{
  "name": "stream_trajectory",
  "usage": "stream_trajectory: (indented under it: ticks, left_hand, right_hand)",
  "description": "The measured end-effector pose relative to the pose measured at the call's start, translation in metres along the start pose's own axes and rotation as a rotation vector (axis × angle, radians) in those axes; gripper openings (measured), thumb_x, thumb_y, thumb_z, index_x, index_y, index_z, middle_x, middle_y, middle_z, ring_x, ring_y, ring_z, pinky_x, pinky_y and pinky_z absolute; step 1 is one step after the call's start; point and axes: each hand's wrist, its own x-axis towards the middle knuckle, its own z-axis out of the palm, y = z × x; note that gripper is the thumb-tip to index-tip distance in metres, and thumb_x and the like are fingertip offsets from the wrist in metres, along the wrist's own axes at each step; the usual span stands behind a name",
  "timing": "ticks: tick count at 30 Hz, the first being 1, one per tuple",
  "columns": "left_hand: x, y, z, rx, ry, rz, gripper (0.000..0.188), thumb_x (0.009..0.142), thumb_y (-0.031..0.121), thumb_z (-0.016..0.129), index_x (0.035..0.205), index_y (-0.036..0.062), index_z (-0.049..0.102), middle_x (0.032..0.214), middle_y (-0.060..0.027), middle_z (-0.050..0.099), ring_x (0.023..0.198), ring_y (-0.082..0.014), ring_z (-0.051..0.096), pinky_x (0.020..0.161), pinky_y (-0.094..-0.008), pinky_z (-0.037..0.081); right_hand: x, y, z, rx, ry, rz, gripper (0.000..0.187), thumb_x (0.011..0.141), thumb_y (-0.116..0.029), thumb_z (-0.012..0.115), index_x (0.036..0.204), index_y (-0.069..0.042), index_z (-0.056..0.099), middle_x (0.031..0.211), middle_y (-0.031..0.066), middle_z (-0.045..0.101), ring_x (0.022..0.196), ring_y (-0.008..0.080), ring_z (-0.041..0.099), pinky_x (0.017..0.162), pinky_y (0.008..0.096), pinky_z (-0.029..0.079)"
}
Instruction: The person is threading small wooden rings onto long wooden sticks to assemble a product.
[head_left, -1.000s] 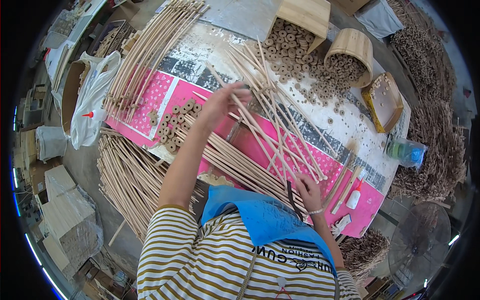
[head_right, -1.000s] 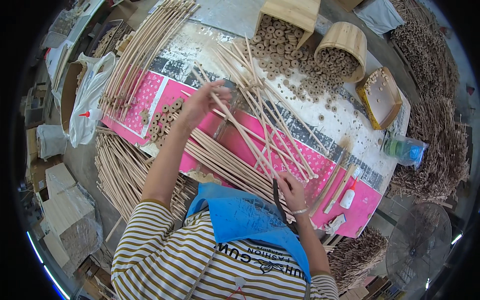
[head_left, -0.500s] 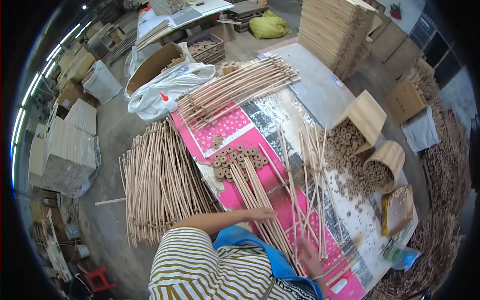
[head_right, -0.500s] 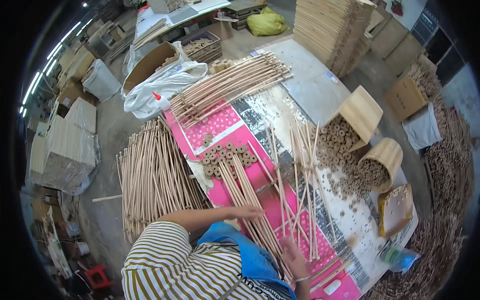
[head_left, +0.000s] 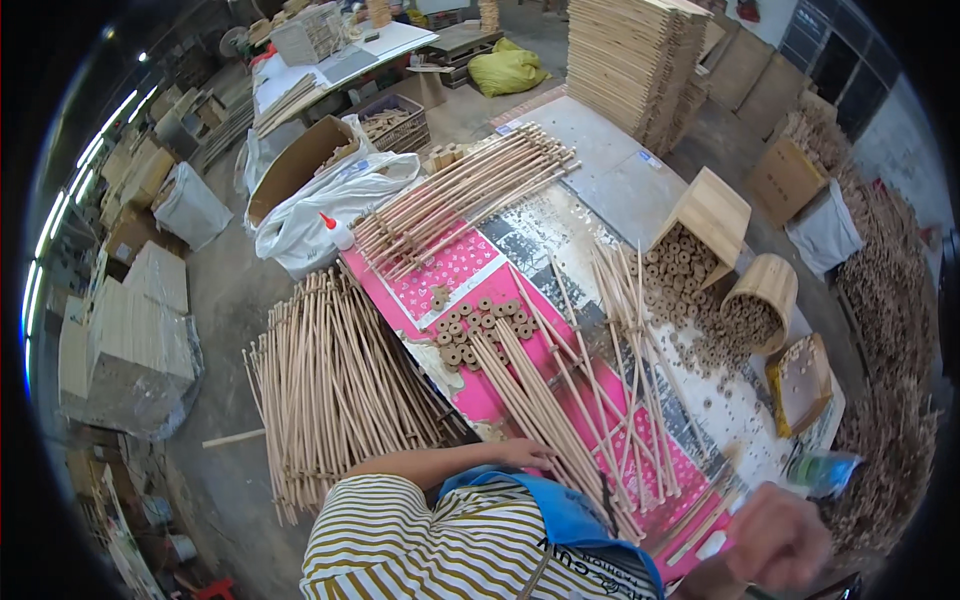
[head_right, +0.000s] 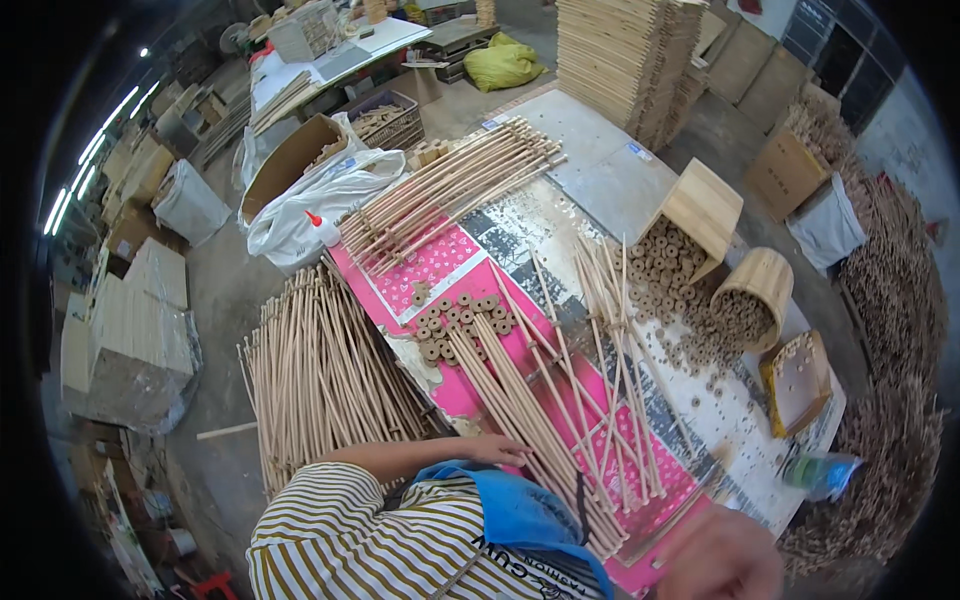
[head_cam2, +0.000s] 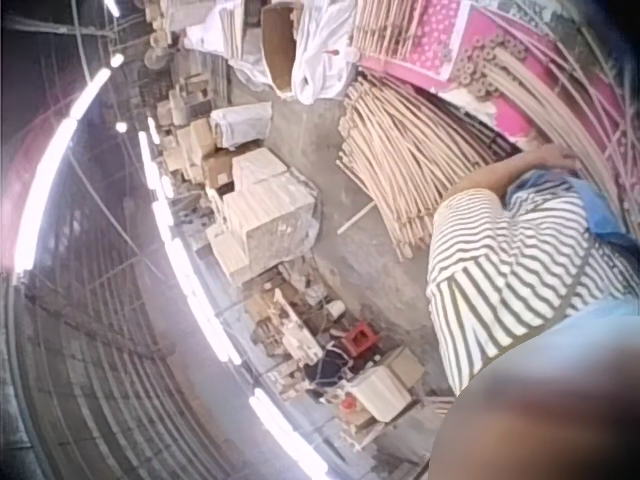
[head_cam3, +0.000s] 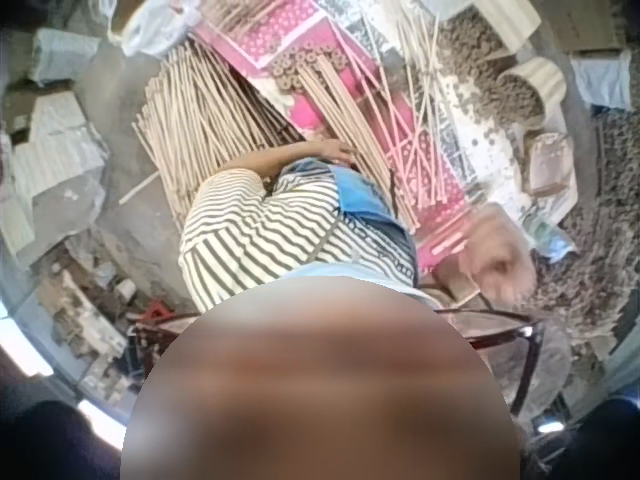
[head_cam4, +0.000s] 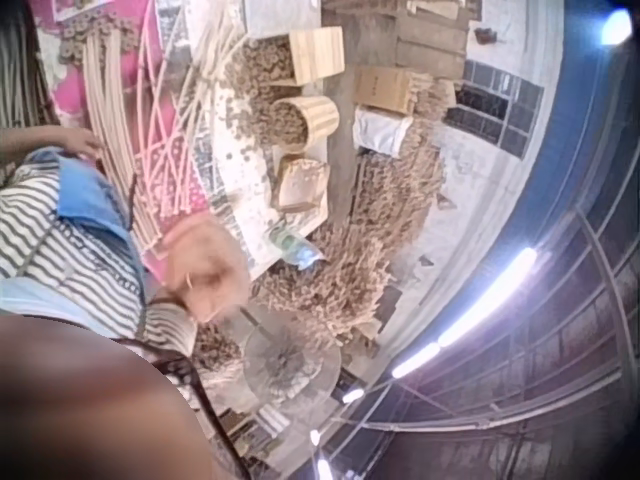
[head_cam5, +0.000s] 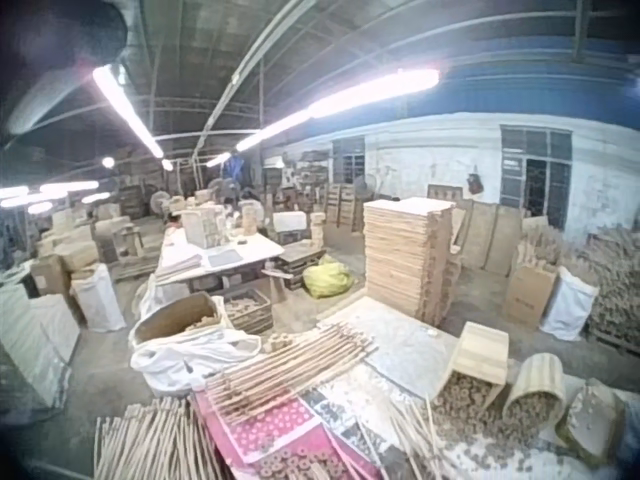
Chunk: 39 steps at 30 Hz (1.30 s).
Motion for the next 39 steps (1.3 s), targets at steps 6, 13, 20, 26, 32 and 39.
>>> stream_trajectory:
  ticks: [6,13,20,26,32,39]
  left_hand:
    - [-0.02,-0.033,-0.004,-0.08,0.228,0.075,0.063,0.092,0.043,0.057,0.14,0.0041,0.044,0.12,-0.0165,0.062,0.11,-0.0243,0.059,0.096,-0.0352,0.045]
    - [-0.043,-0.058,0.009,-0.26,0.33,0.054,0.055,0.092,0.033,0.06,0.138,0.0063,0.046,0.117,-0.0122,0.062,0.1,-0.0185,0.06,0.089,-0.0312,0.048]
    - [-0.036,-0.061,0.0,-0.291,0.29,-0.014,0.054,0.093,0.03,0.059,0.139,0.0062,0.045,0.11,-0.0097,0.064,0.096,-0.0163,0.06,0.088,-0.0304,0.048]
    - [-0.036,-0.061,0.007,-0.289,0.344,0.013,0.049,0.093,0.027,0.059,0.136,0.0069,0.049,0.099,-0.0048,0.063,0.088,-0.0119,0.058,0.078,-0.0276,0.048]
    - [-0.041,-0.067,0.025,-0.452,0.459,-0.054,0.048,0.09,0.027,0.062,0.134,0.009,0.052,0.096,-0.0057,0.066,0.08,-0.0128,0.061,0.071,-0.0267,0.05]
    - [-0.047,-0.068,0.022,-0.543,0.448,-0.268,0.048,0.094,0.028,0.056,0.139,0.0135,0.047,0.11,-0.0053,0.064,0.093,-0.014,0.062,0.078,-0.0264,0.049]
  right_hand:
    - [0.064,-0.029,0.028,0.084,-0.327,0.052,0.036,0.088,-0.047,0.059,0.1,-0.013,0.059,0.072,0.007,0.063,0.052,0.0202,0.058,0.053,0.0342,0.05]
    - [0.071,-0.036,0.049,0.218,-0.345,0.143,0.018,0.085,-0.021,0.061,0.072,-0.01,0.059,0.067,0.0079,0.062,0.048,0.0189,0.057,0.049,0.033,0.048]
    - [0.074,-0.037,0.054,0.365,-0.381,0.175,0.016,0.085,-0.016,0.06,0.073,-0.006,0.06,0.064,0.0094,0.061,0.045,0.0196,0.054,0.046,0.0327,0.047]
    - [0.055,-0.028,0.062,0.233,-0.227,0.069,0.007,0.082,-0.012,0.062,0.076,-0.015,0.062,0.062,0.0061,0.059,0.043,0.015,0.052,0.046,0.0294,0.047]
    - [0.035,-0.017,0.071,0.346,-0.154,0.082,0.007,0.084,-0.017,0.065,0.085,-0.022,0.061,0.063,0.0058,0.06,0.042,0.0122,0.052,0.045,0.0257,0.047]
    - [0.018,-0.004,0.04,0.372,-0.327,0.138,0.025,0.081,-0.018,0.069,0.106,-0.018,0.065,0.073,0.0106,0.062,0.054,0.017,0.058,0.053,0.0263,0.05]
